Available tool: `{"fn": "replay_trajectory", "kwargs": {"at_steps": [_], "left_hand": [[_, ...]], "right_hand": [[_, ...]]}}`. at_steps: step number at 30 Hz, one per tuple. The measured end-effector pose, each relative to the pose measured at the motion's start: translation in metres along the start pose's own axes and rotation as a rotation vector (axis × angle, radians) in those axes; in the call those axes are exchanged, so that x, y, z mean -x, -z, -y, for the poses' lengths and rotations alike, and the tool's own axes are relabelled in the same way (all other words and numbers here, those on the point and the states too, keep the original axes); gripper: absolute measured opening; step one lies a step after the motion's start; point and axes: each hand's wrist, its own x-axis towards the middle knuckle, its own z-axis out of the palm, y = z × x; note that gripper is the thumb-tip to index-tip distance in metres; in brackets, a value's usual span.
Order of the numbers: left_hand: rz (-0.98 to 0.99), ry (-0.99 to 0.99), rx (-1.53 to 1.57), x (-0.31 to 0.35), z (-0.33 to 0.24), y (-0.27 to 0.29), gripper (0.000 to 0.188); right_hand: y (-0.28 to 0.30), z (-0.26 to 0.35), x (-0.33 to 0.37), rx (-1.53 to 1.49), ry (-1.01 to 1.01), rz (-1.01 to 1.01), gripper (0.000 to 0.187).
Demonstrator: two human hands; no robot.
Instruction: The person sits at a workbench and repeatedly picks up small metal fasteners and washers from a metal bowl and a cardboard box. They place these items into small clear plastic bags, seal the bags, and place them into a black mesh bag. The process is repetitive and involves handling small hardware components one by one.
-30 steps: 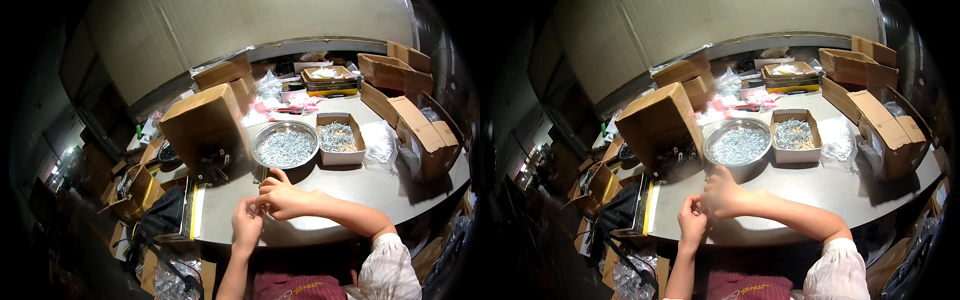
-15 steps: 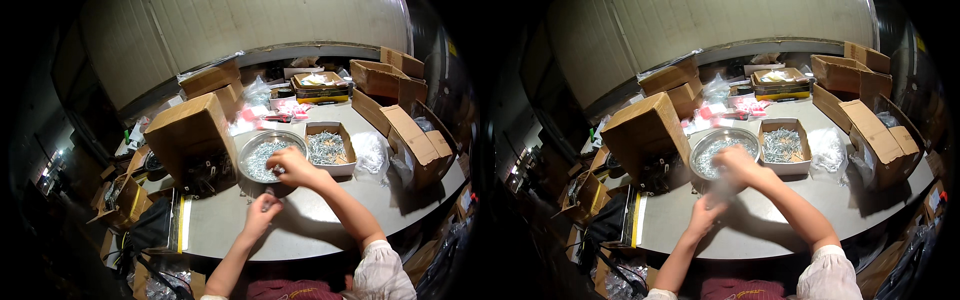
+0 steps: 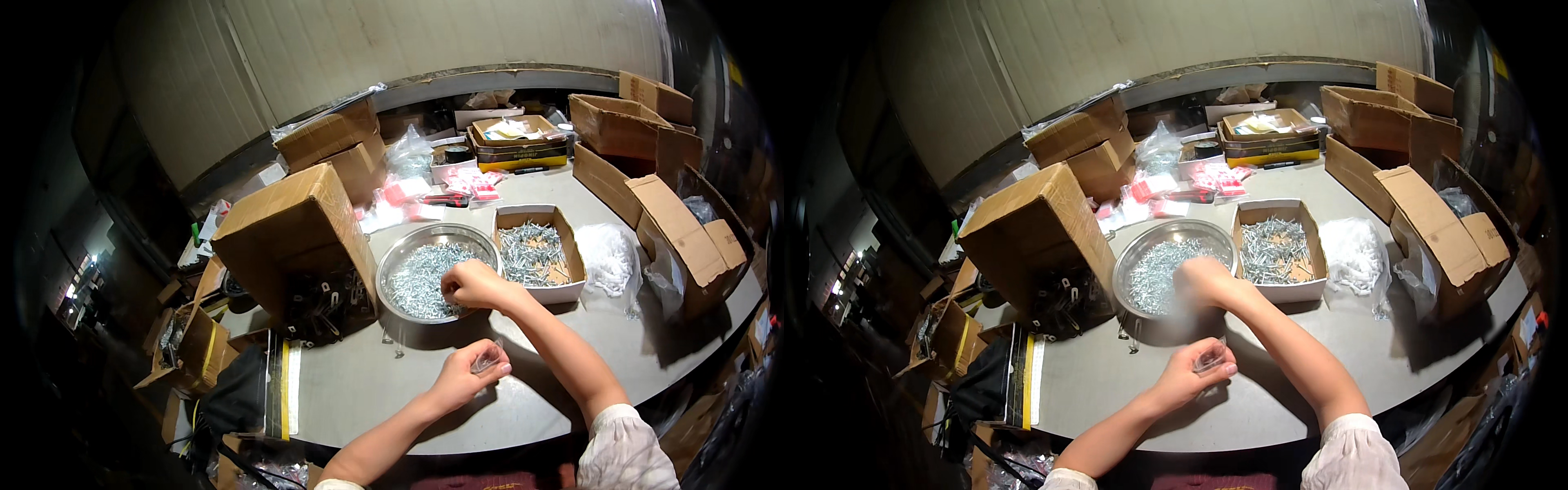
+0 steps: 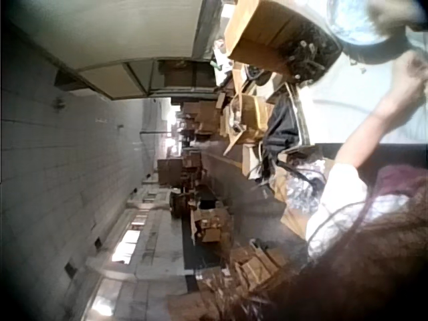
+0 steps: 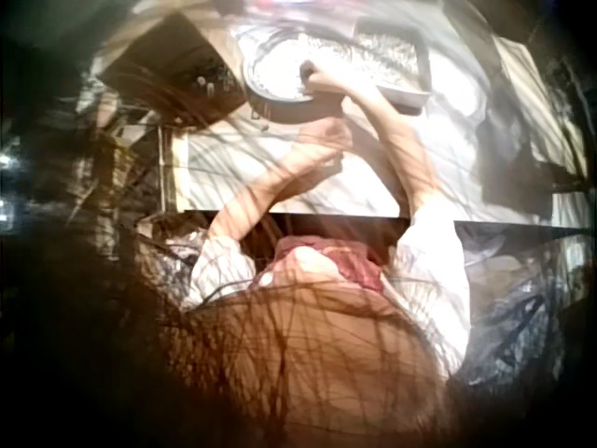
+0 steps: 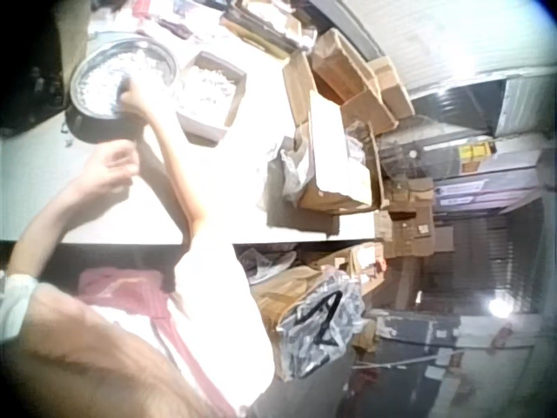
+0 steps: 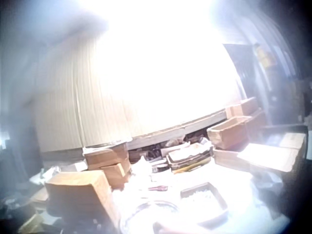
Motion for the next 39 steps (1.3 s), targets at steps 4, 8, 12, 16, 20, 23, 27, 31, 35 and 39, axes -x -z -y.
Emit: {"fn": "replay_trajectory", "kwargs": {"at_steps": [4,8,12,16,20,23,27,31,35,39], "left_hand": [[-0.111,-0.112,0.048,-0.006,0.002,0.006,0.019],[-0.145,-0.065,0.139,-0.009,0.005,0.010,0.016],[-0.121,0.006,0.265,-0.012,-0.001,0.010,0.020],[-0.162,-0.029,0.329,-0.014,0.009,0.018,0.021],[-0.255,-0.047,0.330,-0.013,-0.002,0.026,0.020],[-0.283,-0.061,0.444,-0.011,-0.010,0.024,0.019],[-0.305,-0.060,0.446,-0.009,-0.024,0.023,0.017],[-0.289,-0.046,0.392,-0.010,-0.013,0.027,0.019],[-0.292,-0.094,0.300,-0.012,-0.003,0.026,0.020],[-0.279,-0.080,0.272,-0.015,-0.001,0.022,0.020]], "right_hand": [[0.010,-0.006,0.003,-0.292,-0.012,-0.098,0.019],[0.027,-0.010,0.007,-0.603,-0.134,-0.005,0.019],[0.032,-0.017,0.010,-0.688,-0.155,0.000,0.016],[0.055,0.019,0.023,-0.685,-0.062,0.002,0.016],[0.090,0.069,0.052,-0.364,0.174,0.103,0.014],[0.088,0.078,0.059,-0.204,0.322,0.155,0.015],[0.090,0.075,0.061,-0.185,0.319,0.220,0.016],[0.108,0.030,0.064,-0.217,0.050,-0.252,0.018],[0.121,-0.029,0.080,0.483,-0.560,0.173,0.048],[0.085,-0.072,0.076,0.378,-0.487,0.178,0.051]]}}
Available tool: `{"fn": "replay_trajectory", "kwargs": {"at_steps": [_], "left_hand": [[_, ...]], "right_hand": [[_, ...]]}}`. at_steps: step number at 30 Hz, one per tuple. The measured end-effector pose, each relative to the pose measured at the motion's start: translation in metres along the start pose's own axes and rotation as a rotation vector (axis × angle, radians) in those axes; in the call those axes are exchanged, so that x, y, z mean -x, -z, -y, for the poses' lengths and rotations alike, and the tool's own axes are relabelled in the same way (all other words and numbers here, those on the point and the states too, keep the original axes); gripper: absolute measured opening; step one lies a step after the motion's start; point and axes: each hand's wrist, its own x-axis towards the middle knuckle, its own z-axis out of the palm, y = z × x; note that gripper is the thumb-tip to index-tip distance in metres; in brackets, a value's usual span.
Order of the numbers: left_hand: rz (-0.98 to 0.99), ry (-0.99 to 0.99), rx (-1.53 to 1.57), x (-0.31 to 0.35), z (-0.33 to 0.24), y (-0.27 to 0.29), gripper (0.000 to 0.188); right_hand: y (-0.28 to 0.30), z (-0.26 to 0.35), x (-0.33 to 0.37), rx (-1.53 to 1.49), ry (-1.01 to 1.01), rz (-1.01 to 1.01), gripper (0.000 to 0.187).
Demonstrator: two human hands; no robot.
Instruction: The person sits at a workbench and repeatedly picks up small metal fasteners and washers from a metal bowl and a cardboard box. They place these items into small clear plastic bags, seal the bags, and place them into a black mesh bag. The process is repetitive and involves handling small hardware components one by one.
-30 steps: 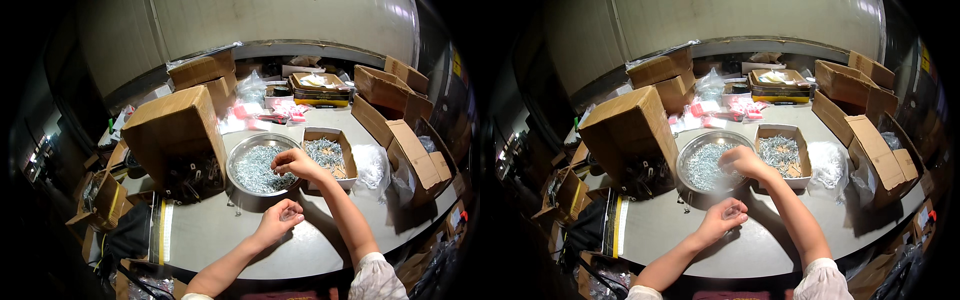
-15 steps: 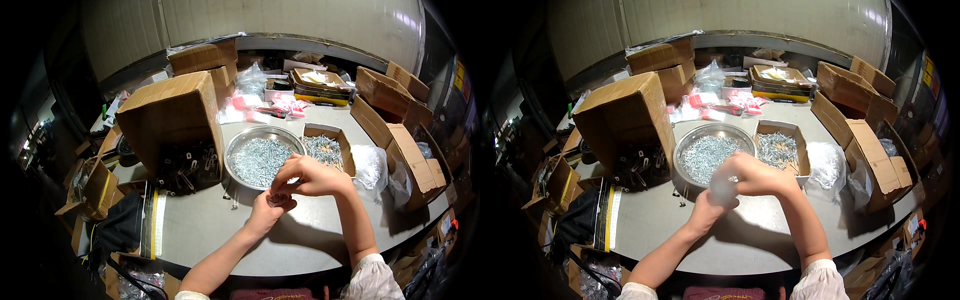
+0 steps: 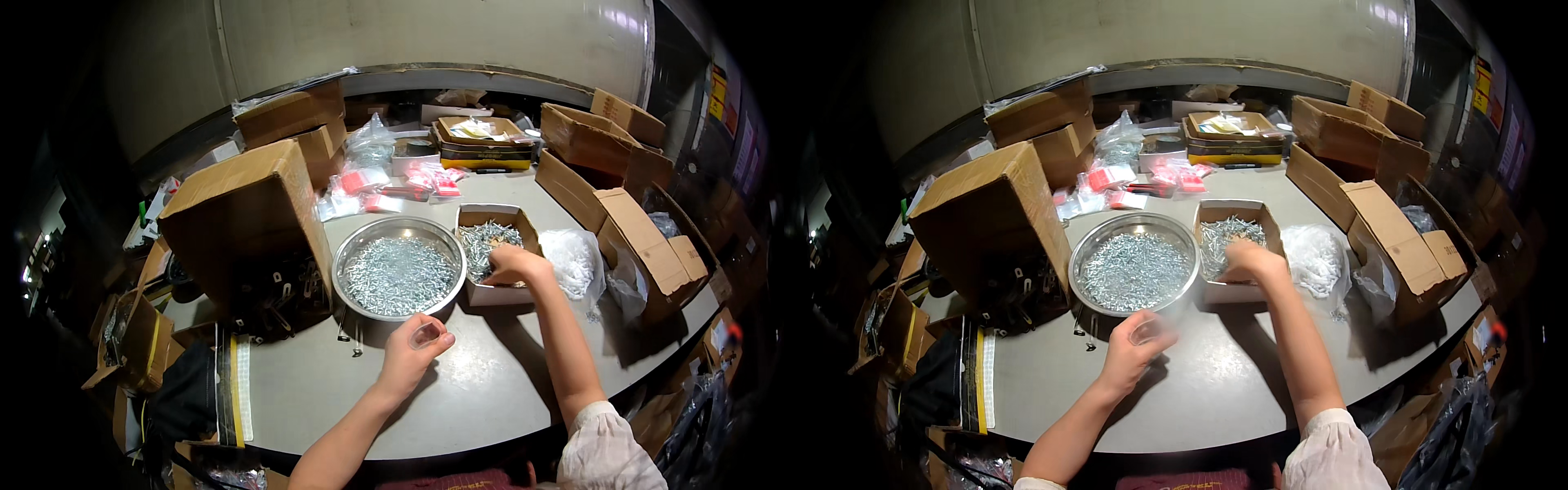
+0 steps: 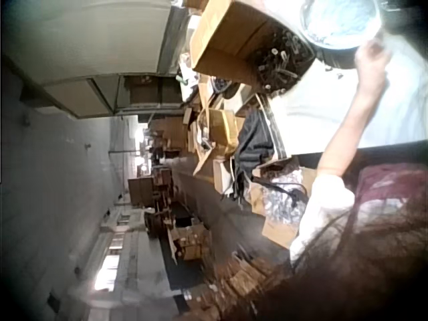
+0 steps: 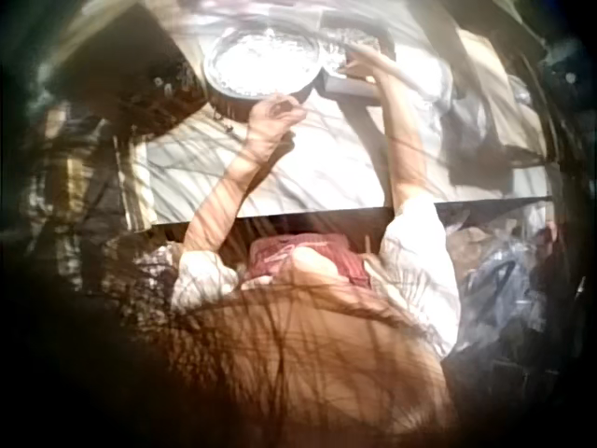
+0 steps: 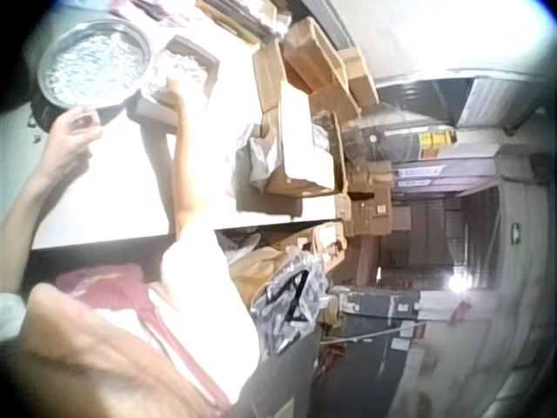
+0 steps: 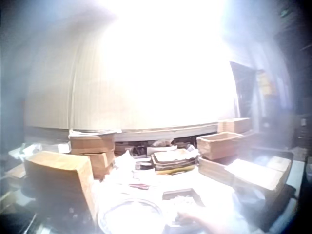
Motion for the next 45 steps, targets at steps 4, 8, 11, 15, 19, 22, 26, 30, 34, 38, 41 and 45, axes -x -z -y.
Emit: {"fn": "replay_trajectory", "kwargs": {"at_steps": [4,8,11,15,19,22,26,30,34,38,41,45], "left_hand": [[-0.020,0.022,0.031,0.002,0.002,0.002,0.019],[-0.027,0.007,-0.024,0.003,-0.001,0.002,0.018],[-0.028,-0.019,-0.045,0.004,0.000,0.001,0.019],[-0.015,-0.003,-0.012,0.004,0.000,-0.001,0.018],[0.000,0.020,0.011,0.004,-0.004,-0.004,0.019],[-0.014,0.021,0.006,0.006,-0.005,-0.002,0.018],[0.023,0.002,0.015,0.004,0.000,0.001,0.018],[0.044,0.003,0.029,0.003,0.000,0.000,0.018],[0.064,0.011,0.034,0.003,-0.001,-0.001,0.017],[0.059,0.020,0.079,0.006,-0.001,0.000,0.018],[0.037,0.006,0.154,0.006,0.001,-0.002,0.019],[0.001,-0.005,0.087,0.008,-0.009,-0.006,0.019]], "right_hand": [[-0.013,-0.001,-0.022,-0.124,0.016,-0.026,0.022],[0.001,-0.003,-0.012,-0.254,0.030,-0.036,0.020],[0.007,-0.002,-0.006,-0.260,0.042,-0.114,0.034],[-0.008,0.011,-0.013,-0.030,0.029,-0.049,0.034],[-0.009,0.000,-0.019,-0.234,0.200,-0.227,0.020],[0.006,0.005,-0.013,-0.353,0.128,-0.161,0.018],[0.024,0.001,0.002,-0.517,0.092,-0.192,0.029],[0.039,0.002,0.010,-0.584,0.087,-0.243,0.039],[0.062,0.052,0.044,-0.988,0.402,-0.171,0.038],[0.065,0.105,0.072,-0.789,0.767,-0.020,0.026],[0.069,0.126,0.086,-0.558,0.816,0.027,0.030],[0.070,0.125,0.092,-0.535,0.812,-0.067,0.033]]}}
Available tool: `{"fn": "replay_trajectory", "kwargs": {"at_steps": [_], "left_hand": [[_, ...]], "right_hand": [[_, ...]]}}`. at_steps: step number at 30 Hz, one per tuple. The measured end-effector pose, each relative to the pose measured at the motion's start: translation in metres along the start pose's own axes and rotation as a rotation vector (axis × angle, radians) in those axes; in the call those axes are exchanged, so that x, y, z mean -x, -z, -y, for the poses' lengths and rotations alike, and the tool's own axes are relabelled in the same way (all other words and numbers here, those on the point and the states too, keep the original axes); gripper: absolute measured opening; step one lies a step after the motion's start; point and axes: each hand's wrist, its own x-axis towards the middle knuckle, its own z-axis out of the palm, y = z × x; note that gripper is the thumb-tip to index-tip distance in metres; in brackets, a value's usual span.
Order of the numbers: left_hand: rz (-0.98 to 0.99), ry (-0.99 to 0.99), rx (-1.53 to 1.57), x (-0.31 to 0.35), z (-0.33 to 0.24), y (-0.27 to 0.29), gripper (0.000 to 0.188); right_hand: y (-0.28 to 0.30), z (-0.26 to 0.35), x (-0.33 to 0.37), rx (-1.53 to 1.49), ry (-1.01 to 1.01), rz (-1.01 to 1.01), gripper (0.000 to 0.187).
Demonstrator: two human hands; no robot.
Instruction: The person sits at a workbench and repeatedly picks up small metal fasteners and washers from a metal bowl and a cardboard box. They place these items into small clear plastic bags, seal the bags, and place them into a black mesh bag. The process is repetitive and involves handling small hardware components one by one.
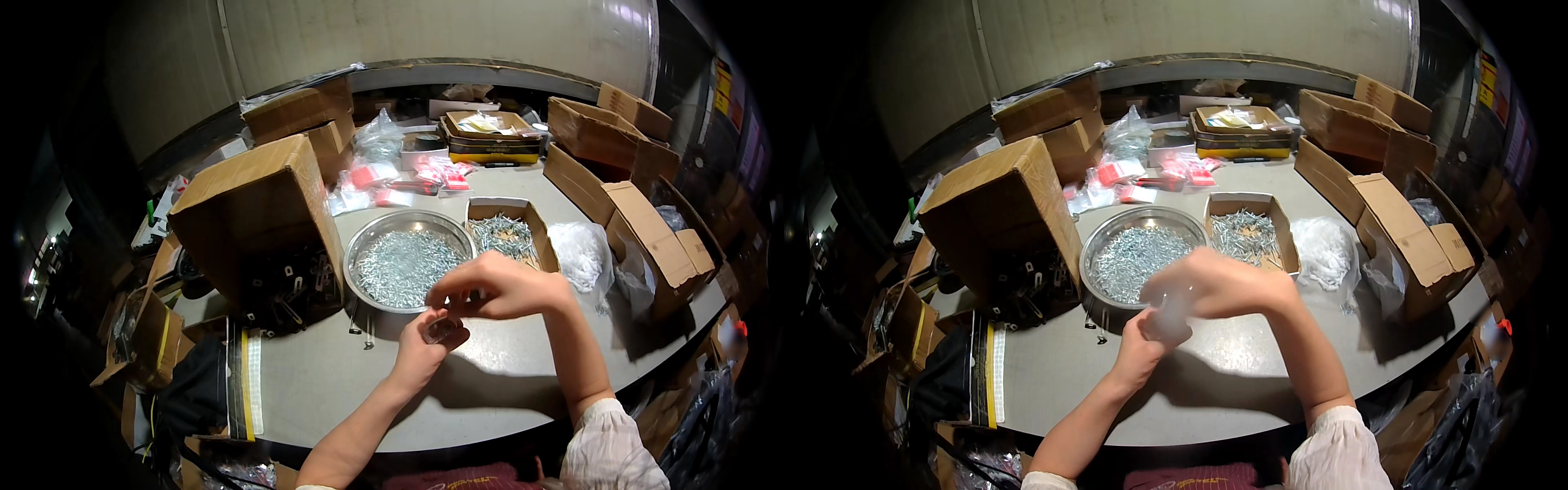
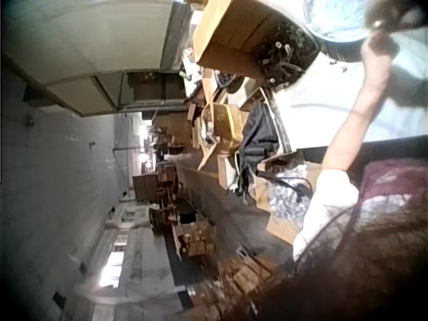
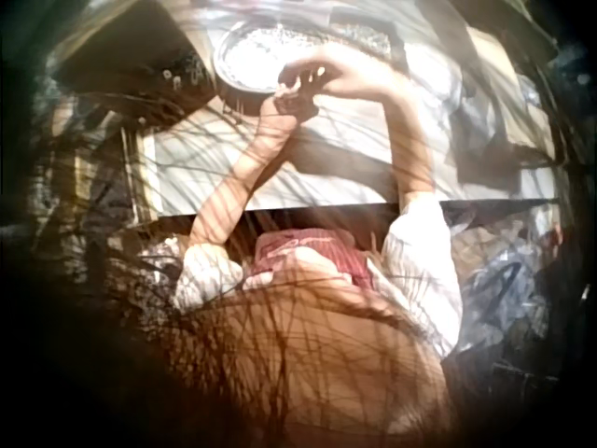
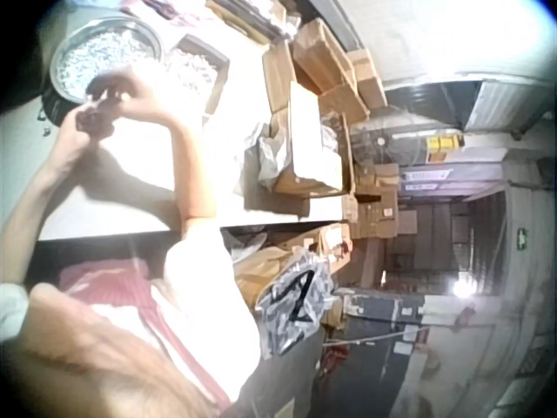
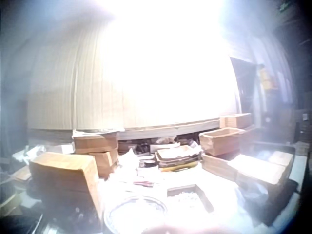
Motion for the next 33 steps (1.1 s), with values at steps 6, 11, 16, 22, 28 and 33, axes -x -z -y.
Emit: {"fn": "replay_trajectory", "kwargs": {"at_steps": [6,11,16,22,28,33], "left_hand": [[0.058,0.056,0.023,0.003,-0.007,0.002,0.018],[0.136,0.114,0.085,0.010,-0.016,-0.008,0.015],[0.164,0.095,0.067,0.011,-0.009,-0.015,0.017],[0.158,0.135,0.045,0.009,-0.008,-0.014,0.017],[0.145,0.151,0.097,0.013,-0.007,-0.008,0.018],[0.157,0.170,0.135,0.010,-0.007,-0.012,0.018]], "right_hand": [[0.036,-0.008,0.052,0.027,-0.130,-0.444,0.025],[0.044,-0.049,0.150,0.479,-0.767,-0.260,0.015],[0.015,-0.100,0.214,0.795,-1.051,-0.276,0.014],[-0.012,-0.154,0.226,0.944,-0.995,-0.337,0.012],[-0.016,-0.123,0.209,0.678,-0.749,-0.455,0.011],[-0.010,-0.102,0.213,0.111,-0.783,-0.758,0.017]]}}
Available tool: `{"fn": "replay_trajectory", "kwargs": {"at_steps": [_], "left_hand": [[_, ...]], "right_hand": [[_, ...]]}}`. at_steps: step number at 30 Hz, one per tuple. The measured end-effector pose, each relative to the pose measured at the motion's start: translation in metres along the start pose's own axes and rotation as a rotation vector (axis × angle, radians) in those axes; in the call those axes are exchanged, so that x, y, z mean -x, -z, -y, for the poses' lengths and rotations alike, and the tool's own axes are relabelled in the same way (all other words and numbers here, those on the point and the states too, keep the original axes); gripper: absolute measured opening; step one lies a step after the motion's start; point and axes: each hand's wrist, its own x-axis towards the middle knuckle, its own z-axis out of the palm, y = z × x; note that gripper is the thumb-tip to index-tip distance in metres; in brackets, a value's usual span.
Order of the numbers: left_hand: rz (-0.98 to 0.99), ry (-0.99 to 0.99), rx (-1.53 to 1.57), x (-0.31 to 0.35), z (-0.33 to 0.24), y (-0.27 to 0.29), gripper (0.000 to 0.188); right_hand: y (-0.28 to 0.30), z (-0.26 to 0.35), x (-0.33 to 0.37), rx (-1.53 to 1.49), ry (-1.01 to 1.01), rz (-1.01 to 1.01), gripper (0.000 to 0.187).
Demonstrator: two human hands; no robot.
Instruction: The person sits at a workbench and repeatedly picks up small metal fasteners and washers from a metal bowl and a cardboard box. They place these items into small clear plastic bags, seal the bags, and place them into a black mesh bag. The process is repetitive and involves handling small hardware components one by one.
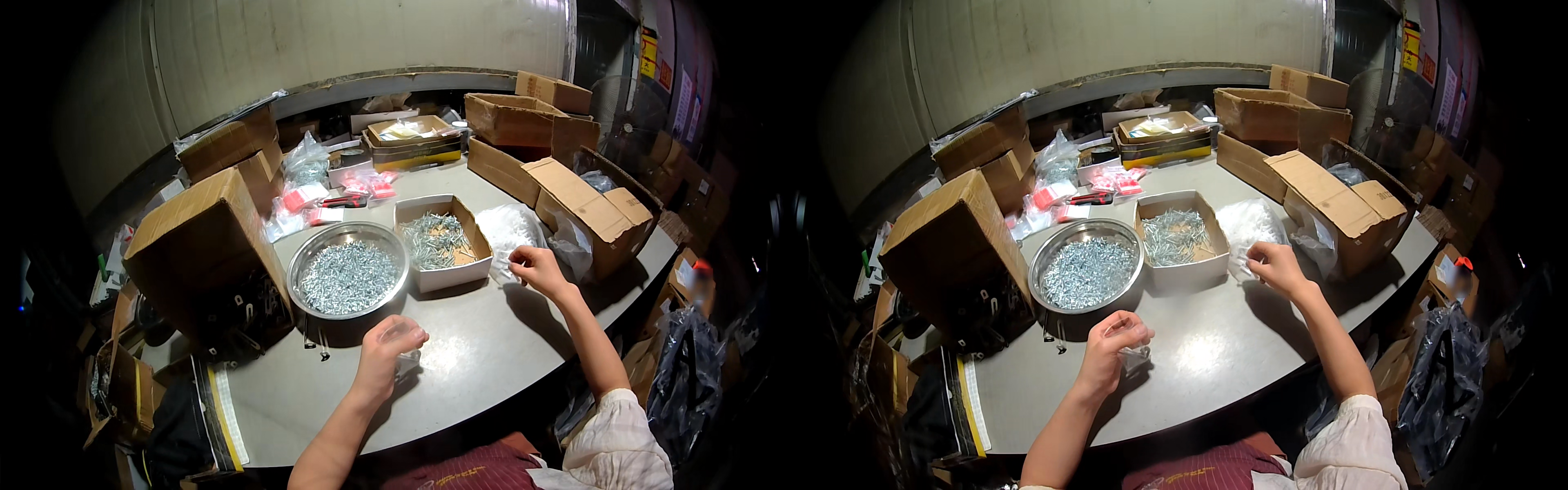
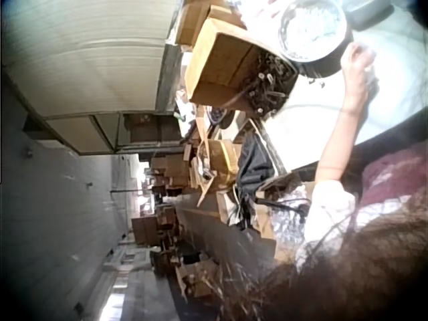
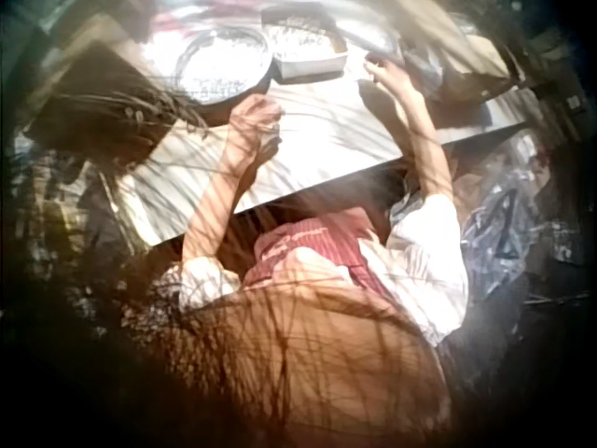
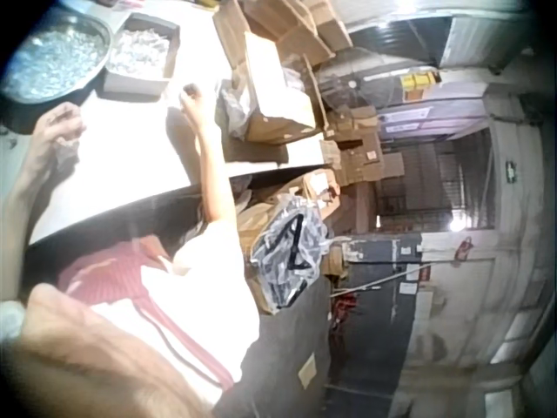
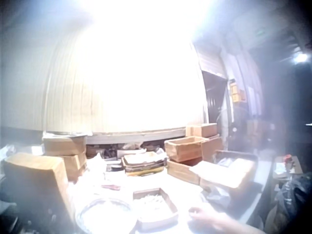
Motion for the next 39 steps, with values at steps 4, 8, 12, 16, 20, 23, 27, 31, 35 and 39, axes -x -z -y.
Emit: {"fn": "replay_trajectory", "kwargs": {"at_steps": [4,8,12,16,20,23,27,31,35,39], "left_hand": [[0.054,-0.004,-0.092,0.006,0.003,0.000,0.017],[0.098,-0.007,-0.184,0.009,0.026,-0.007,0.018],[0.133,-0.070,-0.244,0.011,0.026,-0.014,0.020],[0.114,-0.111,-0.259,0.010,0.021,-0.015,0.023],[0.103,0.007,-0.117,0.014,0.014,-0.013,0.020],[0.138,0.135,0.154,0.010,0.000,-0.006,0.017],[0.104,0.152,0.303,0.006,-0.009,-0.002,0.017],[0.047,0.120,0.258,0.003,-0.006,-0.002,0.012],[0.022,0.140,0.258,0.002,0.000,0.000,0.011],[0.019,0.108,0.304,0.001,0.007,0.005,0.009]], "right_hand": [[-0.015,0.061,0.029,-0.499,0.077,0.049,0.013],[-0.050,0.119,0.068,-0.556,0.297,0.141,0.016],[-0.088,0.127,0.073,-0.387,0.730,0.143,0.020],[-0.083,0.139,0.081,-0.330,0.561,0.258,0.023],[-0.056,0.130,0.076,-0.304,0.587,0.059,0.024],[-0.020,0.111,0.072,-0.148,0.361,-0.122,0.022],[0.002,0.008,0.067,0.532,0.100,-0.211,0.048],[-0.006,-0.025,0.100,0.759,-0.201,0.137,0.091],[-0.009,-0.009,0.138,0.677,-0.074,0.240,0.092],[0.012,-0.008,0.147,0.204,0.062,0.090,0.084]]}}
